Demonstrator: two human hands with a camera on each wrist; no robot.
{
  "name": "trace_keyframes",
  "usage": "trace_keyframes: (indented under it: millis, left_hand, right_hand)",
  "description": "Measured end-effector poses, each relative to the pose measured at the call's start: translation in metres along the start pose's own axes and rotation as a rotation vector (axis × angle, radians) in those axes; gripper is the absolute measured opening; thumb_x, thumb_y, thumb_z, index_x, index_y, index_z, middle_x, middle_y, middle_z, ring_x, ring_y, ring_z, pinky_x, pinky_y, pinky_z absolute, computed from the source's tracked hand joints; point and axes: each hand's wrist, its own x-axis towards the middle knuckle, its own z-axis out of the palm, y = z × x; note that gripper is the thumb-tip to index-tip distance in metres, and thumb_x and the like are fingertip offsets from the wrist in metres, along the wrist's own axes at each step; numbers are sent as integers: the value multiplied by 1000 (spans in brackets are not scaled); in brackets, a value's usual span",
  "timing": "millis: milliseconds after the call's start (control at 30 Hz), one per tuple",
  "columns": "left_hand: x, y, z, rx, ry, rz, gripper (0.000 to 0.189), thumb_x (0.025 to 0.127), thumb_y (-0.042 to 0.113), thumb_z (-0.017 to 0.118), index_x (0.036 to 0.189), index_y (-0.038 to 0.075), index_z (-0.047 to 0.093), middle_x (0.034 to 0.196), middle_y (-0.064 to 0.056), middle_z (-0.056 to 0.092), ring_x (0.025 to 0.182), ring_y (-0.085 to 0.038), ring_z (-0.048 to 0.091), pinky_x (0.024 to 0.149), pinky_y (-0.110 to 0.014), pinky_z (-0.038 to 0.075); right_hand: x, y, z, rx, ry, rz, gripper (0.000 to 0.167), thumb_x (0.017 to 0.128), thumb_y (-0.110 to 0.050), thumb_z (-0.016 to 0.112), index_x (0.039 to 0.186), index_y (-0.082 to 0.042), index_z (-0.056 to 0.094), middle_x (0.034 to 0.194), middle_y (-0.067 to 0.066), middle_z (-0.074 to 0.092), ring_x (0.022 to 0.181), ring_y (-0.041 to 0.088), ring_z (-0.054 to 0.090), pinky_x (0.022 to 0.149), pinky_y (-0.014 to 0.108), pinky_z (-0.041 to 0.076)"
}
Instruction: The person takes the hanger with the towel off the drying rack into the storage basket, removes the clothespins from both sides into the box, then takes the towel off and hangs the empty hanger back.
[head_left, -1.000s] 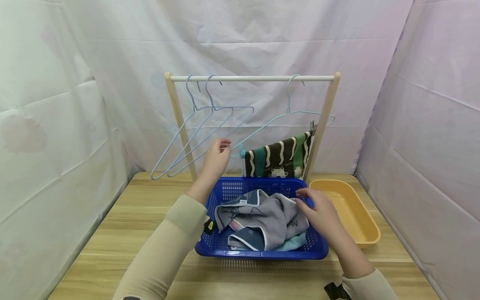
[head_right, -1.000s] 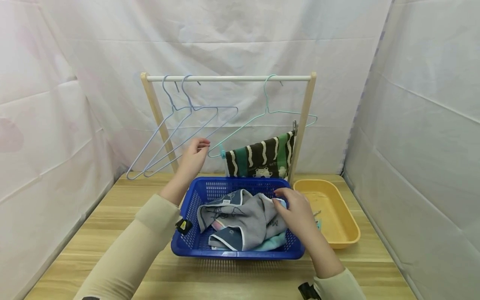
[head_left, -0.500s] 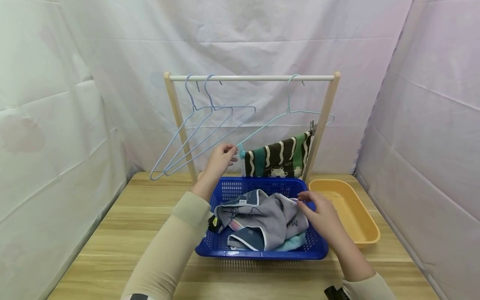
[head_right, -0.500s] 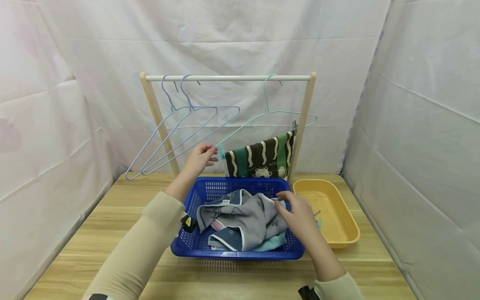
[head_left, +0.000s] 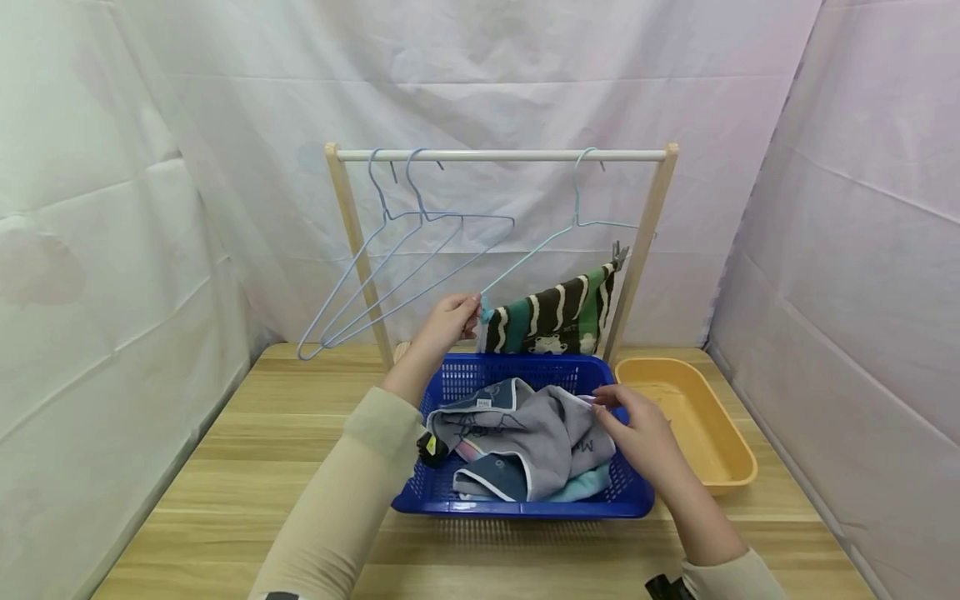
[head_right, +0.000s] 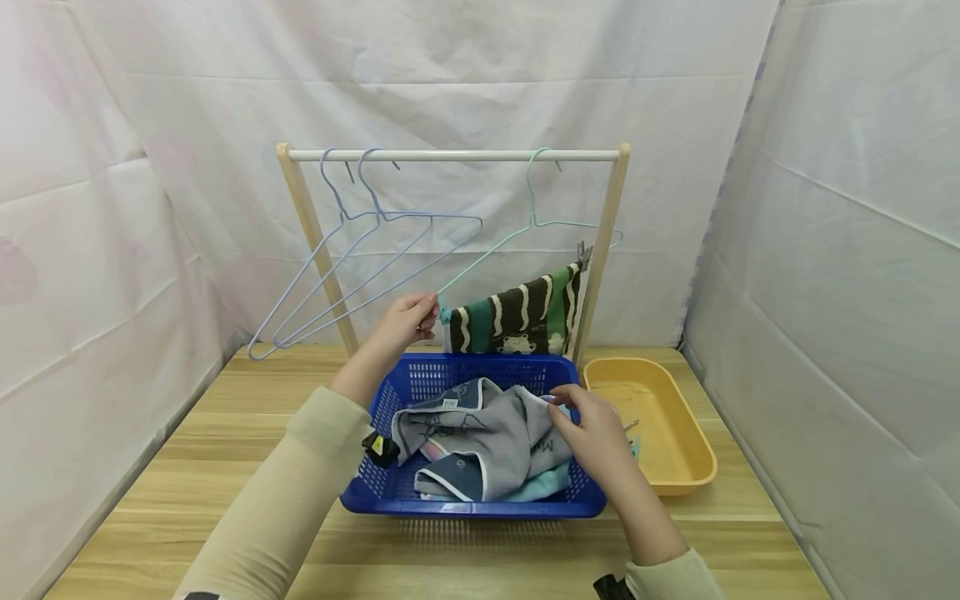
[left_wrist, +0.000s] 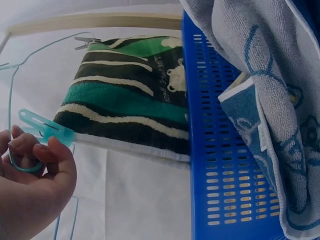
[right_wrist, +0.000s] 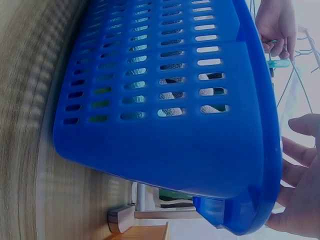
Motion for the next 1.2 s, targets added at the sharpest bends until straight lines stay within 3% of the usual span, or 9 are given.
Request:
trace_keyframes:
  millis: [200, 433, 733, 867, 1200]
  left_hand:
    - [-3, 4, 1, 0, 54, 82, 34, 108, 25, 37, 83, 4, 47, 69, -3, 39, 65, -16, 39, 66, -28, 43]
    - [-7, 12, 2, -12, 135, 162, 33, 107, 24, 39, 81, 5, 45, 67, -4, 36, 65, -16, 41, 73, -42, 50]
    - [-13, 26, 2, -6, 251, 171, 34, 106, 28, 41, 82, 6, 47, 69, -3, 39, 68, -16, 47, 67, -26, 50]
    - [-16, 33, 0, 3, 291, 210, 35, 106, 29, 41, 80, 6, 47, 69, -3, 40, 68, -16, 49, 68, -26, 52]
    - [-26, 49, -6, -68, 315, 254, 35, 106, 28, 40, 79, 7, 44, 70, -3, 39, 68, -16, 49, 68, -26, 51]
  right_hand:
    - [0, -3, 1, -2, -5, 1, 18, 95, -15, 65, 110, -5, 67, 104, 9, 67, 98, 29, 61, 82, 51, 50]
    - [0, -3, 3, -1, -7, 4, 18, 95, -15, 64, 111, -6, 66, 103, 7, 67, 97, 27, 61, 81, 48, 50]
    - [1, -7, 2, 13, -2, 13, 22, 97, -20, 63, 112, -5, 66, 103, 7, 67, 98, 27, 61, 82, 48, 49]
    - [2, -10, 2, 32, -12, 40, 27, 98, -26, 61, 115, -6, 65, 106, 8, 67, 100, 28, 61, 85, 51, 49]
    - [11, -21, 8, 83, -17, 79, 29, 99, -29, 59, 116, -6, 64, 107, 9, 66, 103, 28, 60, 92, 55, 45]
